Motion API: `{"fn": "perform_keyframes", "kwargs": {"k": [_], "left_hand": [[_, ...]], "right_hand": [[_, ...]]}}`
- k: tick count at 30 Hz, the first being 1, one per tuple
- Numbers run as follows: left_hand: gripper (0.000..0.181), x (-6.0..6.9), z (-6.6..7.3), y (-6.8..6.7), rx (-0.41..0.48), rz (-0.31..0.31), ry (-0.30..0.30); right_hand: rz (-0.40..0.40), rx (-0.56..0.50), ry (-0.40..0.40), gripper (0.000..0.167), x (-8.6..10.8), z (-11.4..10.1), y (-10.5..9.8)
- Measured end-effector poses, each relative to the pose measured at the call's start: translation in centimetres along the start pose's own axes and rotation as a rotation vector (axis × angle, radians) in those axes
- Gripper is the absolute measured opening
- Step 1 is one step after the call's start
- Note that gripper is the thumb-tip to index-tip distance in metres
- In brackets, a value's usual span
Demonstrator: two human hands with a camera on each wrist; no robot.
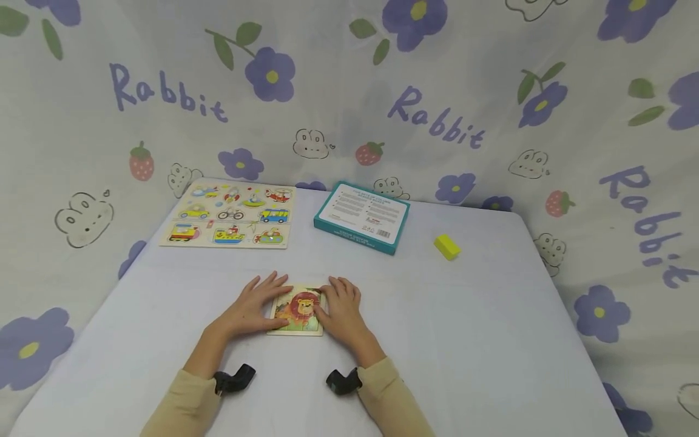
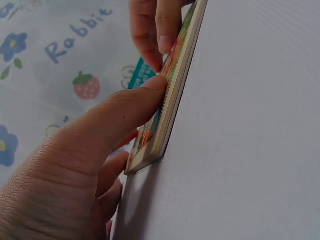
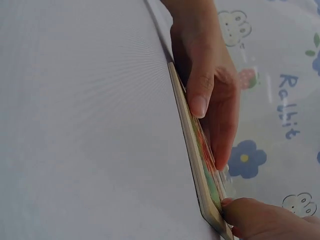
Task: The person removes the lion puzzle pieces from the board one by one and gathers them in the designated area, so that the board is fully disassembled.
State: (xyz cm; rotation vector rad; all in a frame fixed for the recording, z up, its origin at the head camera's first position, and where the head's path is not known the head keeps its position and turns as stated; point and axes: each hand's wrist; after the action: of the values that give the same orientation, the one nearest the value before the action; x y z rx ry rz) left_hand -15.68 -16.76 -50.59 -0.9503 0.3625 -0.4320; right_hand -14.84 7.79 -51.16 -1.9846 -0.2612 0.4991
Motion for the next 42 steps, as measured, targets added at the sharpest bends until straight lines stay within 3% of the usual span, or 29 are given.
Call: {"fn": "perform_keyframes", "kwargs": {"k": [14, 25, 34, 42], "left_hand": [[0.073, -0.03, 0.12, -0.18, 0.012, -0.028, -0.001], [0.072, -0.12, 0.09, -0.15, 0.019, -0.027, -0.001], [0.072, -0.08, 0.14, -0.07, 0.033, -0.026, -0.008], [0.072, -0.02, 0.11, 0.16, 0.028, -0.017, -0.013]], "right_hand": [[0.006, -0.079, 0.041, 0.036, -0.47, -0.14, 0.16], [0.080, -0.203, 0.070, 0.043, -0.67, -0.02, 0.40], [0.117, -0.231, -0.010, 0.032, -0.52, -0.07, 0.23], [0.151, -0.220, -0.070, 0.032, -0.35, 0.12, 0.33]]}}
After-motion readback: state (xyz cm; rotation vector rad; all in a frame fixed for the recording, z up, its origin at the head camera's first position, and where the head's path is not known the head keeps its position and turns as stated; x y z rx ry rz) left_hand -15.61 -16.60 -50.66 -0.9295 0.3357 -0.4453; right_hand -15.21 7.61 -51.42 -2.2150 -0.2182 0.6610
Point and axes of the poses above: each hand's wrist, its own x-axis away from the middle knuckle, its own y-axis out of the palm, z = x × y, and after that the axes turned 3 degrees about x, right-handed
